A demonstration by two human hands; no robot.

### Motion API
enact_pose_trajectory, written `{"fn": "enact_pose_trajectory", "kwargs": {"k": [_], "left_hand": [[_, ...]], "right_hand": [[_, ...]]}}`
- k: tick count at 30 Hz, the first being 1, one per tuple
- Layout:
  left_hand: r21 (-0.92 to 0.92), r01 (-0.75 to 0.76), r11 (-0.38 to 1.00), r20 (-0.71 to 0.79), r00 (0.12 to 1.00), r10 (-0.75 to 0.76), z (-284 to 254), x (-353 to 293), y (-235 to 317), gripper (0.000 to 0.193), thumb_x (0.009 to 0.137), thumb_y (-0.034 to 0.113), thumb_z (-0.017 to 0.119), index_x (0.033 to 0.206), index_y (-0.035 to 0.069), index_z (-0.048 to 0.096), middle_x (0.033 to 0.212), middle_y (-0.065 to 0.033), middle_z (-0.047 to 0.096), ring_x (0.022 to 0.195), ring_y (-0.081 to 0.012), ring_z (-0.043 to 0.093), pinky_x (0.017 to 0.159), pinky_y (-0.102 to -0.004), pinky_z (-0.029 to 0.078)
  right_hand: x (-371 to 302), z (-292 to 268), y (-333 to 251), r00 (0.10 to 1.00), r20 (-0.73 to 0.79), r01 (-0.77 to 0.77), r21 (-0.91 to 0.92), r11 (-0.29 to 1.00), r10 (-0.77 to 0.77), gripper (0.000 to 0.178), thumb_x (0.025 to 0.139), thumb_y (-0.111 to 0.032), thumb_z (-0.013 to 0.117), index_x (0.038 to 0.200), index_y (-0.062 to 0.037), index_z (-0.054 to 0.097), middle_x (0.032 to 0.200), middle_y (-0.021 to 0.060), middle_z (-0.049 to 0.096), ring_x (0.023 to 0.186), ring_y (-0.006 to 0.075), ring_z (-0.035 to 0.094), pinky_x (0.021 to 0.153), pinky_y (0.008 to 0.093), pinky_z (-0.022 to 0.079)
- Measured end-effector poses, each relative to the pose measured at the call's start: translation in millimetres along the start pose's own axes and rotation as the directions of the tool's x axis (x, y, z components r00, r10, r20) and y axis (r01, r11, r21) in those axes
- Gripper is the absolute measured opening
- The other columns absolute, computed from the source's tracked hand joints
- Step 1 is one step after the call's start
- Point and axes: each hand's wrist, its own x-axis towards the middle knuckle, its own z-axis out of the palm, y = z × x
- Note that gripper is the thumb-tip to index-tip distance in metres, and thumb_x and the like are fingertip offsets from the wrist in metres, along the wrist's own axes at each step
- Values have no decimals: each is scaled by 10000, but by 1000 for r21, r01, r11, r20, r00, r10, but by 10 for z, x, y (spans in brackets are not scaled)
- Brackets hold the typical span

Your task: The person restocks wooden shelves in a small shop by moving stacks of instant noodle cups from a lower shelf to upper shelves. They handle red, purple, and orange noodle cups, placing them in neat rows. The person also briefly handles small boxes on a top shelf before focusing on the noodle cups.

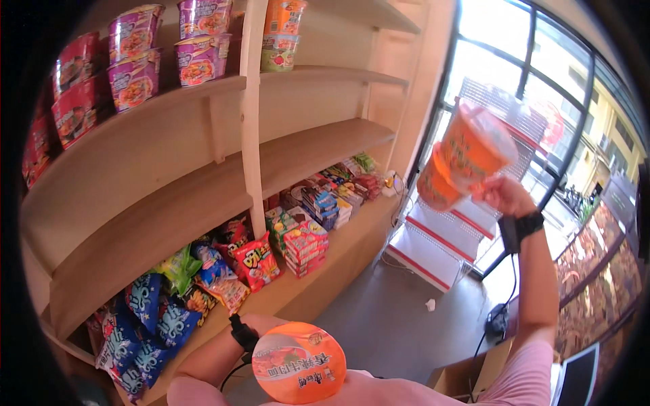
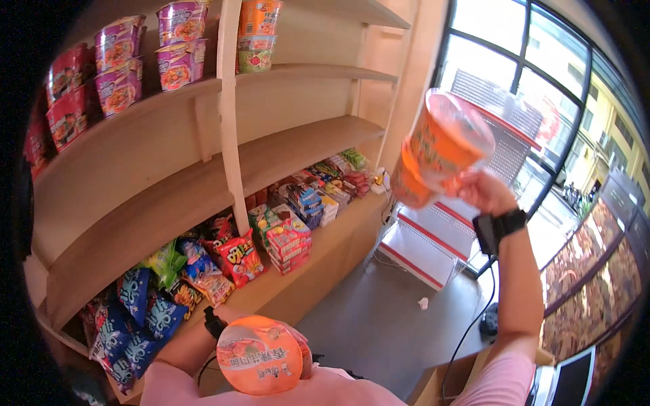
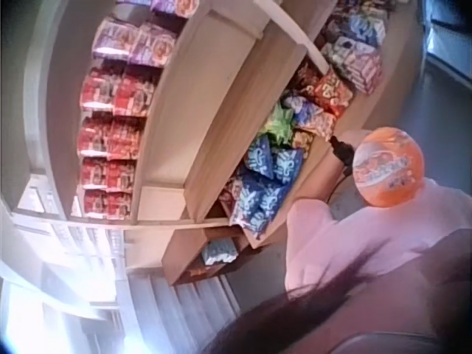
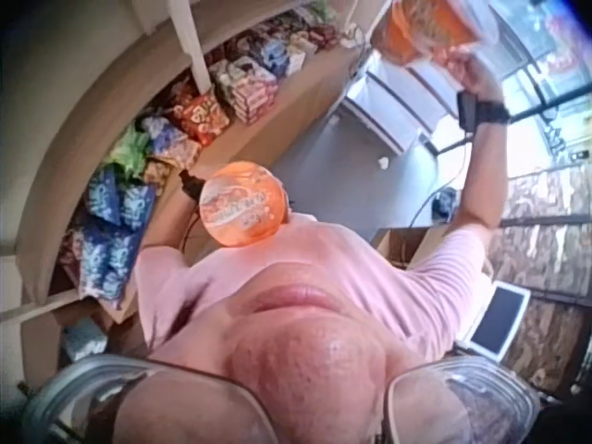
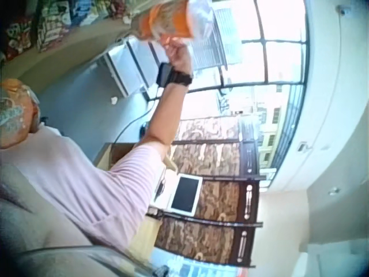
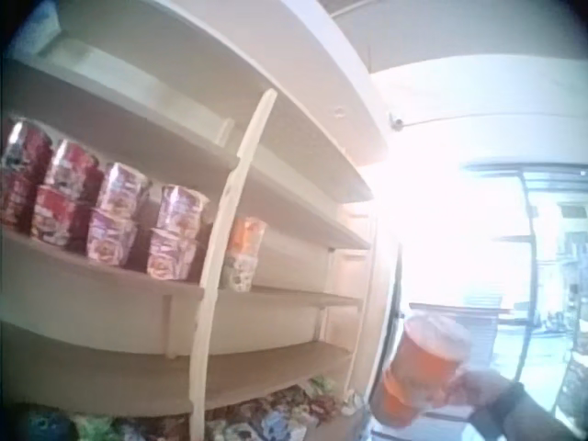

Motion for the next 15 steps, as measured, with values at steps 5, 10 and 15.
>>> {"fn": "enact_pose_trajectory", "kwargs": {"k": [5, 10, 15], "left_hand": [[-18, -38, 999, -148, 988, 35, -466, 234, 481, 570, 923, 256, 536, 1392, 18, 317, 1431, -135, 333, 1322, -232, 322, 1075, -371, 280], [-30, -105, 994, -359, 929, 87, -761, 324, 757, 572, 921, 256, 537, 1392, 17, 317, 1429, -135, 338, 1318, -231, 328, 1073, -369, 284], [-6, -204, 979, -609, 777, 158, -733, 504, 856, 575, 920, 256, 539, 1392, 16, 317, 1426, -136, 342, 1314, -231, 334, 1071, -368, 289]], "right_hand": [[1637, 191, -1192, 954, 299, 11, 11, 1000, -14, 224, 931, -25, 407, 1089, 133, 388, 991, 298, 565, 801, 259, 673, 662, 212, 591], [3087, 680, -1872, 939, 339, -50, -4, 999, 49, 224, 914, -17, 435, 1045, 164, 449, 928, 282, 589, 749, 243, 668, 652, 211, 584], [4249, 1199, -2195, 904, 401, -113, -113, 987, 149, 208, 898, 8, 432, 1022, 172, 462, 901, 270, 596, 716, 229, 667, 651, 207, 586]]}}
